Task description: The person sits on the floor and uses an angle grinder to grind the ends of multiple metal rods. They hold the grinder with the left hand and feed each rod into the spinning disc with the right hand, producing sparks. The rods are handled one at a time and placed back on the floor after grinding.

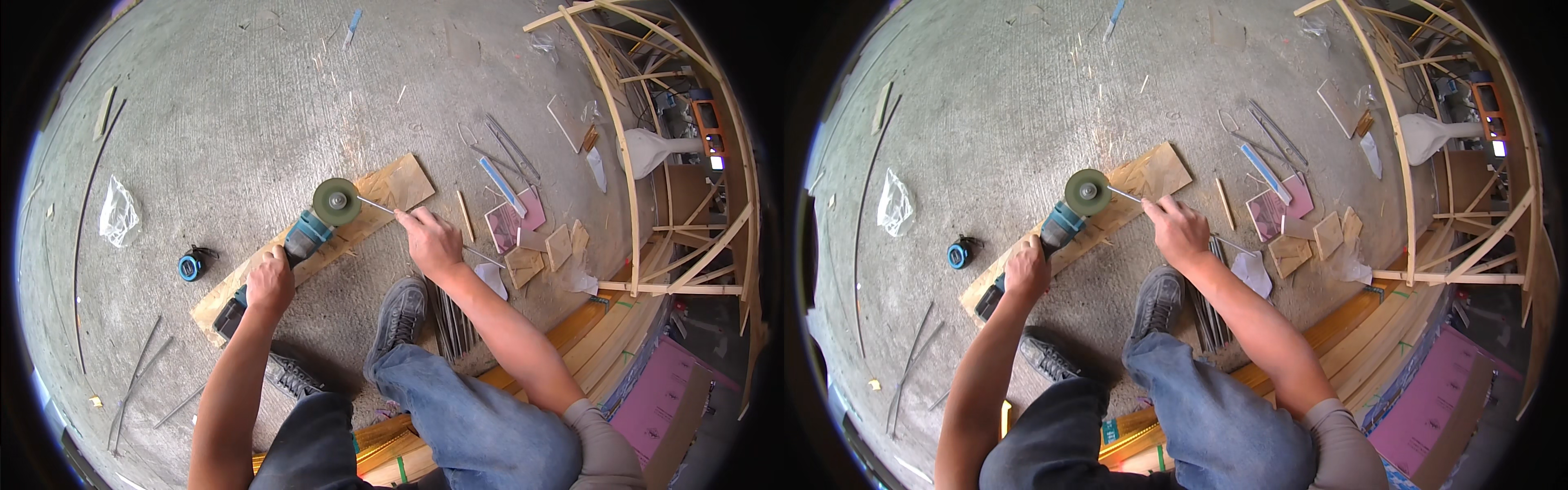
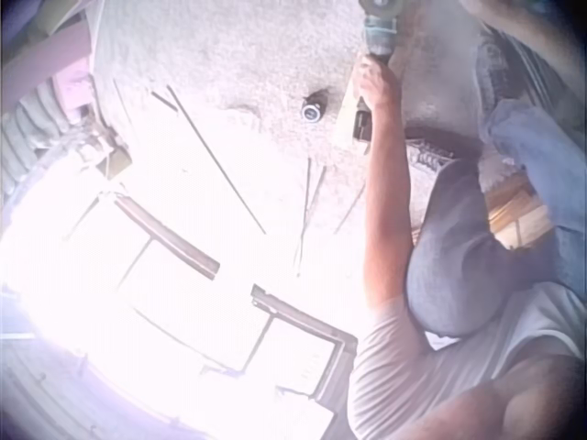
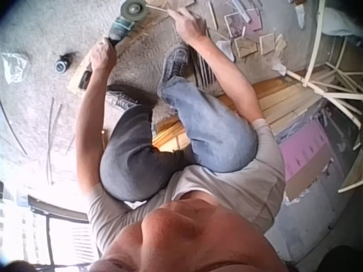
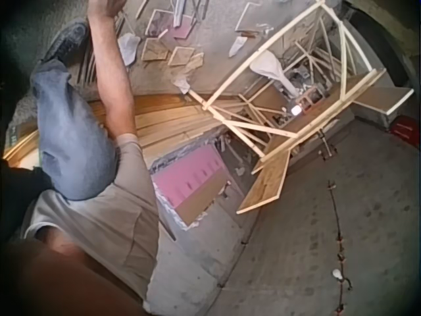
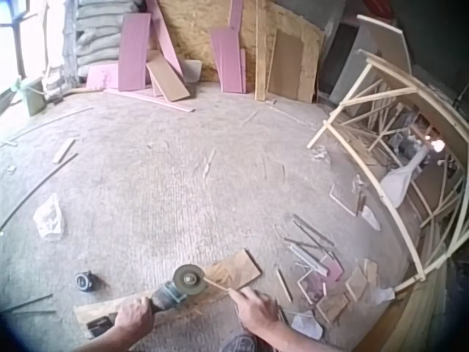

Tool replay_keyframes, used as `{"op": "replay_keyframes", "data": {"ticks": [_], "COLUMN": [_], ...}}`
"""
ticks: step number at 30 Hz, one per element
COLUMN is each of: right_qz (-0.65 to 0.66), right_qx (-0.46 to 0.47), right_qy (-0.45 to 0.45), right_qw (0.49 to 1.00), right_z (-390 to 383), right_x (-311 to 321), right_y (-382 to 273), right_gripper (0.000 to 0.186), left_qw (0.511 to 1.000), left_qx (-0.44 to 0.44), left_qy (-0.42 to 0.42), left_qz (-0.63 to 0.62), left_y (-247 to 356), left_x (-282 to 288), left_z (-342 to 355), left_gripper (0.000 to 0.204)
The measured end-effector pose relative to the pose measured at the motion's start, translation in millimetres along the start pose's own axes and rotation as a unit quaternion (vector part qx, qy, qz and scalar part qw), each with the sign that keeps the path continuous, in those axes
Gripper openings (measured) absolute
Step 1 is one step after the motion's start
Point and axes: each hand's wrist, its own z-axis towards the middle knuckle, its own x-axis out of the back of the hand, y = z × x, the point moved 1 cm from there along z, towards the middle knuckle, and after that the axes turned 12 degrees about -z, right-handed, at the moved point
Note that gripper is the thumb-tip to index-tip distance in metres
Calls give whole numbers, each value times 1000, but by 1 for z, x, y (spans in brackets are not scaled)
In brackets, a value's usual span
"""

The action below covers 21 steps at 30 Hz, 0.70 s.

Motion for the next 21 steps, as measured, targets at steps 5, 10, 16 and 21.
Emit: {"op": "replay_keyframes", "data": {"ticks": [5,10,16,21], "right_qz": [-3,-11,-6,-7], "right_qx": [14,13,4,-2], "right_qy": [-22,-56,-104,-137], "right_qw": [1000,998,995,990], "right_z": [2,2,2,2], "right_x": [3,7,9,7], "right_y": [-1,-1,-2,1], "right_gripper": [31,34,37,37], "left_qw": [1000,1000,1000,1000], "left_qx": [0,3,1,0], "left_qy": [2,-1,-2,-2], "left_qz": [-1,-3,-3,-1], "left_y": [0,2,3,2], "left_x": [0,1,2,-1], "left_z": [0,1,0,1], "left_gripper": [23,23,22,22]}}
